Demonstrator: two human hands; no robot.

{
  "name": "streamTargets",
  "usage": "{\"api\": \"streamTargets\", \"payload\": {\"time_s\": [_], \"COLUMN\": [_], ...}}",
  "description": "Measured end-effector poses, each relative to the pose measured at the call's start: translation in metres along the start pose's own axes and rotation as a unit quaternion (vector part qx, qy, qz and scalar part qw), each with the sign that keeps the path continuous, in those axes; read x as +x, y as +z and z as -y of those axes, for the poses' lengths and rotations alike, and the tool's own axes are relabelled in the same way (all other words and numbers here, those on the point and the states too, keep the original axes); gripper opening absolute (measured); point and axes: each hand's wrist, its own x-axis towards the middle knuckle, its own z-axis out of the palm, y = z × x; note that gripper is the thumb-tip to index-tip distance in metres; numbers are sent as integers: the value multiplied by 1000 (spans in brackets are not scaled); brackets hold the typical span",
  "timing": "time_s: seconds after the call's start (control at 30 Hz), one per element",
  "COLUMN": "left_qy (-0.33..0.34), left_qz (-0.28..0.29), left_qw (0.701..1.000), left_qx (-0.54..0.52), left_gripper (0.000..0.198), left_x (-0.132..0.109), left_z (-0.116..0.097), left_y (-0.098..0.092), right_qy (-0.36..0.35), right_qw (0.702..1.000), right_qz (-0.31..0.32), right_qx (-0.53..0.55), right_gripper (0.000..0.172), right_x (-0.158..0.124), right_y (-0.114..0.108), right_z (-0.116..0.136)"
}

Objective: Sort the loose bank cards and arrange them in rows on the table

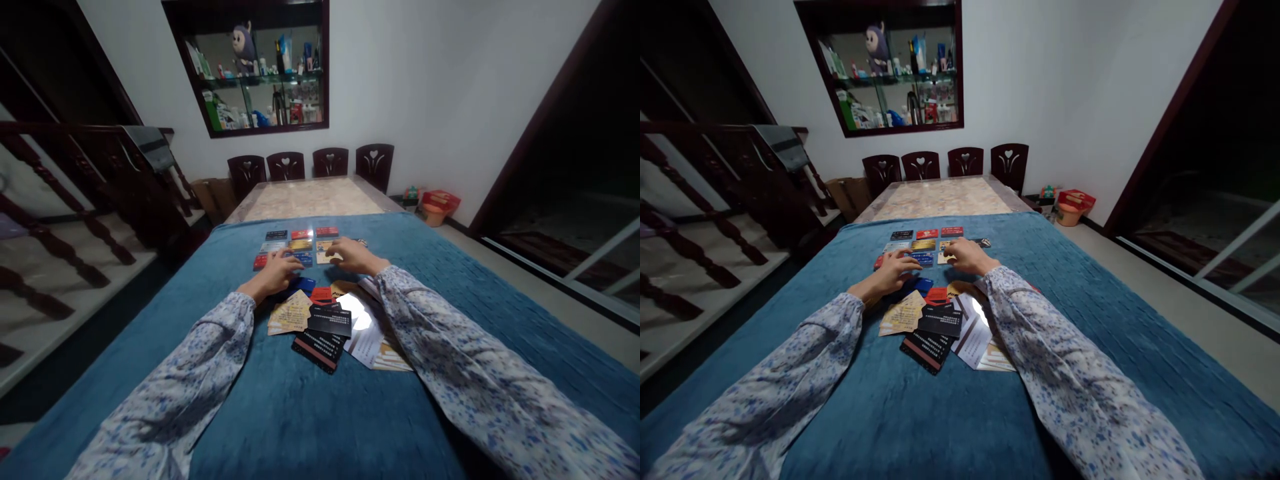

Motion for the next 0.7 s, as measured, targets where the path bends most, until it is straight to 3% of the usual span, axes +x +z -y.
{"api": "streamTargets", "payload": {"time_s": [0.33,0.53,0.7], "left_qy": [-21,-14,16], "left_qz": [-9,-8,-10], "left_qw": [1000,1000,1000], "left_qx": [-6,-4,-13], "left_gripper": [39,45,46], "left_x": [-44,-48,-48], "left_z": [14,15,16], "left_y": [9,18,24], "right_qy": [-86,-93,-115], "right_qw": [995,995,993], "right_qz": [-25,18,28], "right_qx": [43,36,28], "right_gripper": [28,29,32], "right_x": [4,2,1], "right_y": [13,19,30], "right_z": [29,50,54]}}
